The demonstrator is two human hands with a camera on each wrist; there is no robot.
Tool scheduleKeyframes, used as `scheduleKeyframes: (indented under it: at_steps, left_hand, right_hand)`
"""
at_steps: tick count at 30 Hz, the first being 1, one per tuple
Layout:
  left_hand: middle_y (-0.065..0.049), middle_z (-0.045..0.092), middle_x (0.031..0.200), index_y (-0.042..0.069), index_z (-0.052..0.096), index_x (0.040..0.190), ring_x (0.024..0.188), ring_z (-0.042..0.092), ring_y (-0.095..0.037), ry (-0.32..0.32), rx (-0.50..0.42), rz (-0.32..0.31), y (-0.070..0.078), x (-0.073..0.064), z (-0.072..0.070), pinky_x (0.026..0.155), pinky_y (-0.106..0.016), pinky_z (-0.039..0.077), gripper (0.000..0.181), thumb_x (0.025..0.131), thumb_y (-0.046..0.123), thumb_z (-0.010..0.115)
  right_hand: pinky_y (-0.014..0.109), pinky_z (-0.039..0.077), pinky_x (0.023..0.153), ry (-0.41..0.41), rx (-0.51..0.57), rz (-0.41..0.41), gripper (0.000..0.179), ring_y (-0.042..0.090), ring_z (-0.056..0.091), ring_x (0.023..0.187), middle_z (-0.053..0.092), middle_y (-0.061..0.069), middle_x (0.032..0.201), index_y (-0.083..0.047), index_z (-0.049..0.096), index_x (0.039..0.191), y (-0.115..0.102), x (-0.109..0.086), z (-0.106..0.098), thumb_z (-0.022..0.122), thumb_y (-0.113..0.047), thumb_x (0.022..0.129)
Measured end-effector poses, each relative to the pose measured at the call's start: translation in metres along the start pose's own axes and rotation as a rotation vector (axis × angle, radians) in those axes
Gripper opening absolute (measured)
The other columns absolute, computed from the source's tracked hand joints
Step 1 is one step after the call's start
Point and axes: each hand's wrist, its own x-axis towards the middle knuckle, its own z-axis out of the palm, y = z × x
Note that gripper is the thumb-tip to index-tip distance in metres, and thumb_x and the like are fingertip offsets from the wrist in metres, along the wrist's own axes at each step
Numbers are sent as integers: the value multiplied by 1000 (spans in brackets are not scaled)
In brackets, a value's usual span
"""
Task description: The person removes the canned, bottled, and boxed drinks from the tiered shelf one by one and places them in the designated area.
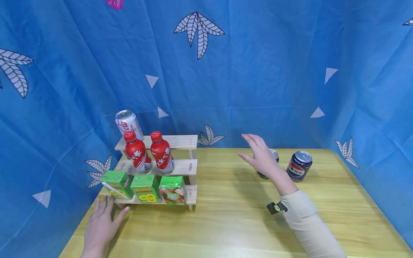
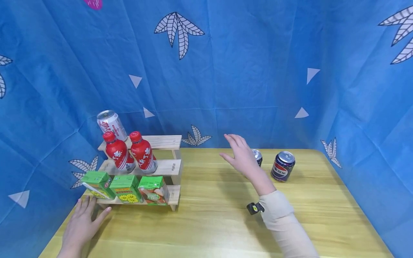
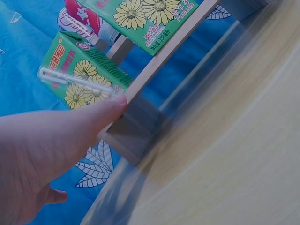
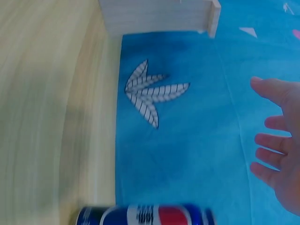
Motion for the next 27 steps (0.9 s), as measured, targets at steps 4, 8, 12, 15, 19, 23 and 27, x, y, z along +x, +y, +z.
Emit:
scheduleKeyframes:
  at_steps: [4, 8, 12, 15, 19, 23, 27]
  left_hand:
    - [-36, 16, 155, -5, 23, 151, 147, -1, -51, 19, -1, 6, 0, -2, 0, 111, -74, 15, 93, 94, 66, 42]
    - [-36, 17, 155, -5, 23, 151, 147, -1, -50, 42, -8, 17, 0, -4, 2, 110, -74, 16, 91, 95, 64, 42]
    - [-35, 18, 155, -5, 23, 151, 148, -1, -50, 46, -8, 18, 0, -4, 2, 111, -74, 16, 90, 95, 64, 43]
    - [-35, 16, 155, -5, 22, 151, 148, -2, -49, 29, -10, 16, 0, -3, 1, 112, -73, 15, 90, 96, 64, 42]
    - [-36, 14, 155, -5, 20, 152, 147, -4, -50, 3, -11, 7, -1, -2, -1, 113, -72, 14, 91, 96, 64, 41]
    - [-35, 14, 156, -5, 20, 152, 147, -4, -49, -6, -12, 3, -1, -1, 0, 112, -72, 14, 91, 96, 65, 40]
    - [-34, 15, 156, -4, 20, 152, 148, -3, -49, 6, -12, 7, -1, -1, 1, 112, -73, 14, 91, 96, 64, 41]
  right_hand:
    - [54, 35, 116, 12, -9, -61, 69, 36, 38, 138, 46, 17, 146, -6, 41, 147, -13, 9, 7, 69, -35, 90]
    - [52, 36, 116, 11, -15, -115, 68, 35, 40, 137, 48, 16, 144, -7, 41, 147, -25, 18, 14, 68, -36, 91]
    - [50, 37, 116, 2, -13, -155, 66, 33, 40, 137, 48, 14, 144, -8, 42, 146, -39, 27, 19, 68, -36, 91]
    - [49, 38, 116, 1, -19, -186, 65, 31, 41, 137, 48, 13, 144, -9, 43, 146, -50, 34, 20, 67, -36, 92]
    - [47, 40, 115, 21, -26, -230, 64, 30, 42, 136, 49, 12, 143, -9, 44, 145, -63, 45, 20, 68, -35, 91]
    - [44, 41, 114, 64, -28, -271, 62, 28, 44, 135, 51, 11, 142, -9, 47, 144, -73, 55, 20, 68, -35, 91]
    - [43, 42, 113, 119, -22, -328, 59, 28, 46, 134, 54, 11, 139, -8, 50, 141, -82, 66, 19, 67, -36, 92]
